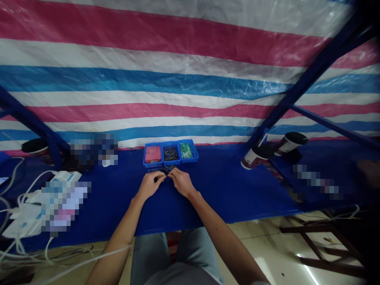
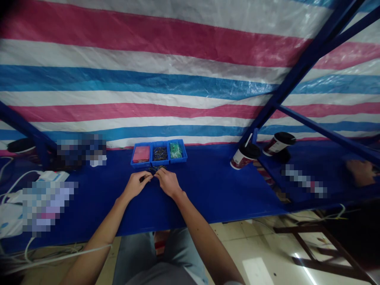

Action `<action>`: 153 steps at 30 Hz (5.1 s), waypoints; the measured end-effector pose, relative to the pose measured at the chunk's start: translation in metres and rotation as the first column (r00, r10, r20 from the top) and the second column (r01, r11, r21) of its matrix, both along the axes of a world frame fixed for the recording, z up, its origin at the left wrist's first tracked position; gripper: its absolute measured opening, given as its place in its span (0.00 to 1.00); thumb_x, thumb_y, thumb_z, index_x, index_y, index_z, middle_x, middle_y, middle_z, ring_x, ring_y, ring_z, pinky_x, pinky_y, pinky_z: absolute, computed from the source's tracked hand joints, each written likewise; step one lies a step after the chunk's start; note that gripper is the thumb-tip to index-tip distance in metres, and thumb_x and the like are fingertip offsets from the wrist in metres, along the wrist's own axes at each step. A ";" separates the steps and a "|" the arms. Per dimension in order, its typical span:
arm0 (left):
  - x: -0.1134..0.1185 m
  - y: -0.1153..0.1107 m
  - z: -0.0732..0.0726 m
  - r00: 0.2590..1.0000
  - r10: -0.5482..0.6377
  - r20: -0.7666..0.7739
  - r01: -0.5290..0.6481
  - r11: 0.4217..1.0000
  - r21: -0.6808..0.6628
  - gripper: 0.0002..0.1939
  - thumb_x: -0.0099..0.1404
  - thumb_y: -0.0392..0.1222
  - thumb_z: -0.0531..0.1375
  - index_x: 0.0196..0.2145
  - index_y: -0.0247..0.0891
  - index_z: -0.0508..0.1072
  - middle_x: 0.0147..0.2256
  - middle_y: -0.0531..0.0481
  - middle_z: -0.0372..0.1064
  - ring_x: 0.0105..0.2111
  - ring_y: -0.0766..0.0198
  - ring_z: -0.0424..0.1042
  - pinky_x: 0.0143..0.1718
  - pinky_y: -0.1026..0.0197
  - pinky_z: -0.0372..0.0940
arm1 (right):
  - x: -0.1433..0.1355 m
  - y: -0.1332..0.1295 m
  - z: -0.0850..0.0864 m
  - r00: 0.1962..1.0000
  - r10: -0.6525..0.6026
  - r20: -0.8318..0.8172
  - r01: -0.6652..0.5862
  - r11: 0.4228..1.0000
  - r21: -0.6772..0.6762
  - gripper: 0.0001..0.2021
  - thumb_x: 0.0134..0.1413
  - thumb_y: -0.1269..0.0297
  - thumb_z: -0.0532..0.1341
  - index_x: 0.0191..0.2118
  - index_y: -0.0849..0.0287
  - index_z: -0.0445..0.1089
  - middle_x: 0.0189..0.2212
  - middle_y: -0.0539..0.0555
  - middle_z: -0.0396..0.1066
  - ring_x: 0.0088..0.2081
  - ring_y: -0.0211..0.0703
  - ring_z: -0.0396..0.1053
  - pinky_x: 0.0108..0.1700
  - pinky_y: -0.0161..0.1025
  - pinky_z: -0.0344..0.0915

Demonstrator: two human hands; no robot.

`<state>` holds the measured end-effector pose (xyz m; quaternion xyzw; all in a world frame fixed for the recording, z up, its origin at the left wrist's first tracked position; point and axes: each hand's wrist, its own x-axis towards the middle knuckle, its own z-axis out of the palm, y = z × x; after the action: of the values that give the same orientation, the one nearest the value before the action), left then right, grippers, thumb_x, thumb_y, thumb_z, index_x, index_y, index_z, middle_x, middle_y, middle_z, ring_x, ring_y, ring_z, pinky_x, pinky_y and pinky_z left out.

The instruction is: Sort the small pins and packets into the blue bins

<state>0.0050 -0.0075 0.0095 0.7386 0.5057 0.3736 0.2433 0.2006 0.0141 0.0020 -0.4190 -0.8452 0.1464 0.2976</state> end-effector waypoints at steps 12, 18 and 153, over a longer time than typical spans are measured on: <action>-0.001 0.000 0.000 1.000 0.006 0.021 -0.006 1.000 -0.006 0.12 0.68 0.46 0.57 0.36 0.38 0.77 0.27 0.51 0.76 0.27 0.63 0.73 0.34 0.64 0.64 | 0.002 -0.002 0.004 0.999 -0.004 -0.040 0.002 0.999 -0.046 0.13 0.71 0.60 0.51 0.38 0.56 0.69 0.35 0.53 0.74 0.36 0.40 0.71 0.39 0.34 0.60; -0.001 0.001 0.001 1.000 0.012 0.022 -0.012 1.000 0.001 0.12 0.69 0.46 0.57 0.35 0.37 0.77 0.27 0.52 0.75 0.27 0.65 0.72 0.33 0.65 0.64 | 0.002 -0.003 0.003 0.989 0.040 -0.145 -0.050 0.996 -0.070 0.05 0.66 0.65 0.58 0.46 0.55 0.68 0.40 0.53 0.73 0.39 0.41 0.72 0.41 0.35 0.62; 0.002 -0.002 0.009 1.000 0.013 -0.017 -0.014 0.998 -0.056 0.14 0.69 0.47 0.55 0.34 0.38 0.77 0.27 0.51 0.75 0.26 0.65 0.70 0.31 0.66 0.62 | -0.001 -0.001 0.006 0.981 0.108 -0.164 -0.112 0.994 -0.017 0.08 0.68 0.67 0.54 0.43 0.54 0.71 0.41 0.52 0.73 0.42 0.40 0.72 0.45 0.34 0.64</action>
<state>0.0068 -0.0100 0.0184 0.7312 0.5228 0.3547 0.2571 0.1992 0.0127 0.0078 -0.3622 -0.8379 0.2072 0.3518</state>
